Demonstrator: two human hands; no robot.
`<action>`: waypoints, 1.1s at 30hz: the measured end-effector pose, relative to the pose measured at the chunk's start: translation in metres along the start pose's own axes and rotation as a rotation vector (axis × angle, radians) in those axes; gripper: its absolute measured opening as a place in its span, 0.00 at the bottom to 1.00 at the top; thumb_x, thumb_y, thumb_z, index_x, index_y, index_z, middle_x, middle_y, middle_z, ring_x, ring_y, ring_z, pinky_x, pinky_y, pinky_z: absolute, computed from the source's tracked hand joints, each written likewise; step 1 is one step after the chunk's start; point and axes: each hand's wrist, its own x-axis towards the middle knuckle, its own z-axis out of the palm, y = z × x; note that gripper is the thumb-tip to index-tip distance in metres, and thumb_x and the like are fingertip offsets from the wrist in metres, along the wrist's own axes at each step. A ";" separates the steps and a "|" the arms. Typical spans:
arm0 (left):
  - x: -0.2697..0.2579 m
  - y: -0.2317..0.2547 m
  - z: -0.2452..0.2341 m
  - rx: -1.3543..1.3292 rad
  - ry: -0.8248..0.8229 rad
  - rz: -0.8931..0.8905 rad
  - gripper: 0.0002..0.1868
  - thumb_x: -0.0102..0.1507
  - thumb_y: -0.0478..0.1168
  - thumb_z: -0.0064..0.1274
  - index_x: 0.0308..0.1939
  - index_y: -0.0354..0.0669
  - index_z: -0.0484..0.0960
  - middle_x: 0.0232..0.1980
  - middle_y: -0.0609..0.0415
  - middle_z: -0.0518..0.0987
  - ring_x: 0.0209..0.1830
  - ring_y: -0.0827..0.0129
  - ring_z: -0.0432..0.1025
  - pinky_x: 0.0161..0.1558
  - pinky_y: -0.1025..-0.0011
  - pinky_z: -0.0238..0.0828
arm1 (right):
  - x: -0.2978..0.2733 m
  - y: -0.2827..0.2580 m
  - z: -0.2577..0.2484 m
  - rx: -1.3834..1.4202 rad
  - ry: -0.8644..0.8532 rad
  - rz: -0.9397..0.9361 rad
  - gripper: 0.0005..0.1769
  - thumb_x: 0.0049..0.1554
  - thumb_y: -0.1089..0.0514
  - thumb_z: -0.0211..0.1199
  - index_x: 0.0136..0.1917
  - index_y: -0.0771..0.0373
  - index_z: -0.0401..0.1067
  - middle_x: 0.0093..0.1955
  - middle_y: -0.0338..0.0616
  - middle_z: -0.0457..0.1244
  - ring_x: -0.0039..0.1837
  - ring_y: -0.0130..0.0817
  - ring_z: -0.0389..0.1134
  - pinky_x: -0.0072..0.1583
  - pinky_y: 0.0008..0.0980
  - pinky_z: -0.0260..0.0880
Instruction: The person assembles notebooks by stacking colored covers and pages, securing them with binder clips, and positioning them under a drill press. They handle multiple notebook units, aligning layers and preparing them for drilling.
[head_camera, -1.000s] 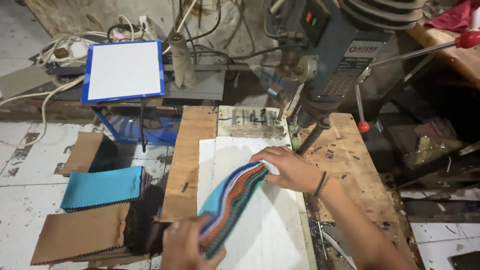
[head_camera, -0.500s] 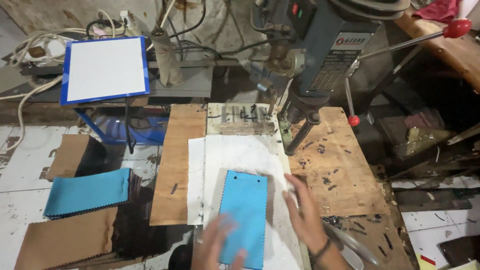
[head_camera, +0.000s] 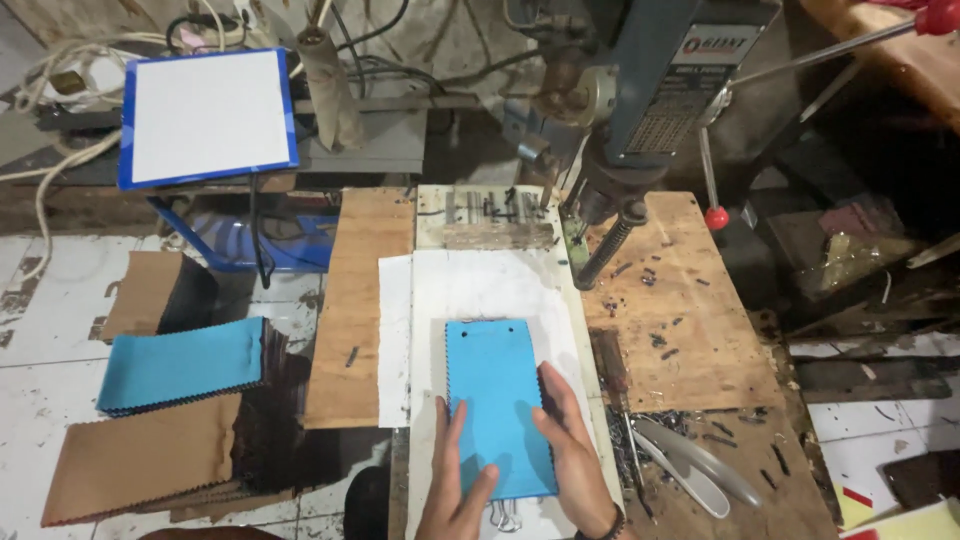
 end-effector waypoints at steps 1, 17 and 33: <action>0.000 -0.003 0.002 -0.002 -0.003 -0.005 0.48 0.60 0.66 0.43 0.82 0.72 0.44 0.87 0.75 0.25 0.88 0.78 0.23 0.82 0.56 0.29 | 0.001 0.005 -0.003 -0.002 0.004 0.005 0.40 0.56 0.48 0.57 0.80 0.45 0.56 0.86 0.30 0.48 0.86 0.28 0.46 0.80 0.39 0.48; 0.022 0.046 -0.024 0.278 -0.028 -0.398 0.43 0.60 0.68 0.49 0.75 0.56 0.66 0.78 0.59 0.64 0.78 0.65 0.64 0.75 0.60 0.60 | 0.003 0.032 -0.051 -0.404 -0.060 -0.034 0.33 0.57 0.49 0.62 0.75 0.52 0.65 0.75 0.40 0.65 0.75 0.34 0.67 0.74 0.34 0.68; 0.015 0.061 0.010 0.034 0.040 -0.352 0.46 0.62 0.57 0.49 0.74 0.65 0.34 0.67 0.52 0.81 0.63 0.64 0.79 0.64 0.67 0.74 | -0.023 0.028 -0.074 -0.491 -0.112 -0.171 0.27 0.61 0.50 0.56 0.72 0.53 0.67 0.71 0.40 0.67 0.69 0.33 0.70 0.67 0.37 0.76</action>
